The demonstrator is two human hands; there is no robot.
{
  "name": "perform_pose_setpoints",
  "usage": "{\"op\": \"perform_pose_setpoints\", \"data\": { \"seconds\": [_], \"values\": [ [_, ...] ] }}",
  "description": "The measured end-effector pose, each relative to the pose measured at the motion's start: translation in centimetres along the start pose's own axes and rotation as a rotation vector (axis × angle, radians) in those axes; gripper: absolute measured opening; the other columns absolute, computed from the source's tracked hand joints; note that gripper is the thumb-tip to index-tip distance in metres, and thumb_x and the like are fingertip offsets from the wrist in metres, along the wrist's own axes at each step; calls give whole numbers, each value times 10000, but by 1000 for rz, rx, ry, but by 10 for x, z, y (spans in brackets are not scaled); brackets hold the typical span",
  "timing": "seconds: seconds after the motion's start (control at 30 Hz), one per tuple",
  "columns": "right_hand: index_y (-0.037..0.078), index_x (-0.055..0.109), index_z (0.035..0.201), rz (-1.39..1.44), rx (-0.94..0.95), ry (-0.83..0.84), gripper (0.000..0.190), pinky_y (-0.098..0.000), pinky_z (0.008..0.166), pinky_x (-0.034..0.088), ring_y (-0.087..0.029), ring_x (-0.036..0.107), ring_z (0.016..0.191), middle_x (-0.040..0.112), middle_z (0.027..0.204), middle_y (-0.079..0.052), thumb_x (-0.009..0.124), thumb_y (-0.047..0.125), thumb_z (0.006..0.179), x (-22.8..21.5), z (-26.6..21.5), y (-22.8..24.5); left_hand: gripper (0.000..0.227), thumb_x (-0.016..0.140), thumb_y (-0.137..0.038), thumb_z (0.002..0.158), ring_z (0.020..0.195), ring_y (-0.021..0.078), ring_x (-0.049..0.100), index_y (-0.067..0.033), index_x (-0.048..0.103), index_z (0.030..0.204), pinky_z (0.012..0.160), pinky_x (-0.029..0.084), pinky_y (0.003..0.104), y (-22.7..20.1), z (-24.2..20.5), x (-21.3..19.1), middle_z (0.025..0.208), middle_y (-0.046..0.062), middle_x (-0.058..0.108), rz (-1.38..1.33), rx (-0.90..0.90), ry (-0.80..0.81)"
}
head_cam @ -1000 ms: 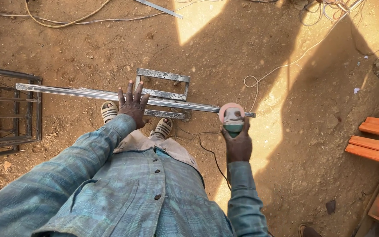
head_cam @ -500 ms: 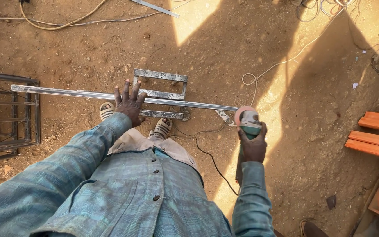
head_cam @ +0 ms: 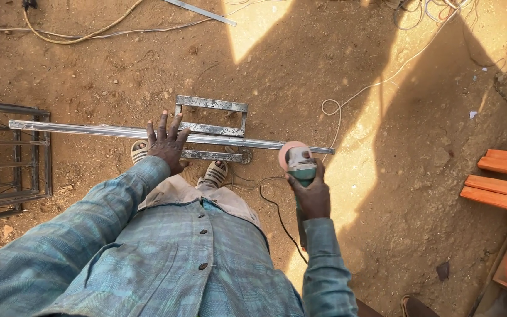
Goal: Using an angle grinder to smooth the welded joints and edges of a metal frame on the ground.
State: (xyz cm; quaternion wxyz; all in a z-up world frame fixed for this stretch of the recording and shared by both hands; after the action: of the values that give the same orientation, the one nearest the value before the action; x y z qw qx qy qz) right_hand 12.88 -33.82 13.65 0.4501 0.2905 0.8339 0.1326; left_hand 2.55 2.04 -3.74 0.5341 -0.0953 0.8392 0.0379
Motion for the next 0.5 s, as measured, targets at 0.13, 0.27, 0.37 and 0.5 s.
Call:
{"op": "perform_pose_setpoints", "data": {
  "seconds": [0.13,0.27,0.37,0.5],
  "values": [
    [290,359,1525,-1,-4,52,911,-603,1065,460,-531,600,1227,656,1232,-353,796,596,786,-1,-2,9,1028,814,-649,693,1573,439,-118,-244,387,1536,1205,-25,699,-1,-6,2,1752,84,-40,-18,-9,-1],
    [262,332,1564,107,65,-25,994,-606,1090,437,-485,596,1245,622,1299,-327,797,670,786,-12,24,-36,1021,813,-643,699,1569,439,-129,-240,384,1534,1203,-38,704,-3,-11,4,1751,84,-54,-29,-9,18],
    [253,355,1544,185,101,-138,990,-579,1076,447,-432,602,1236,617,1297,-272,811,708,792,-23,52,-82,1029,816,-650,692,1569,441,-128,-235,382,1528,1199,-47,709,-4,-11,5,1749,91,-41,-40,-10,15],
    [164,368,1532,328,81,-238,929,-591,1039,451,-416,586,1233,572,1306,-262,816,656,884,-36,87,-135,1033,813,-651,692,1568,444,-131,-227,377,1527,1195,-57,717,-5,-13,4,1751,94,-54,-44,-9,-2]
  ]
}}
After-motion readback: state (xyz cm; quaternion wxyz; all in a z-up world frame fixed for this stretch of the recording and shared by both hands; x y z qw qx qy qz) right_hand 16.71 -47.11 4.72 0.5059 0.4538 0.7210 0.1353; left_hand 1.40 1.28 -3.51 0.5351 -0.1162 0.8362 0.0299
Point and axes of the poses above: each hand's wrist, its own z-axis towards the middle knuckle, its own x-axis out of the palm, y = z × x, the point moved 3 cm from there along z, towards the middle knuckle
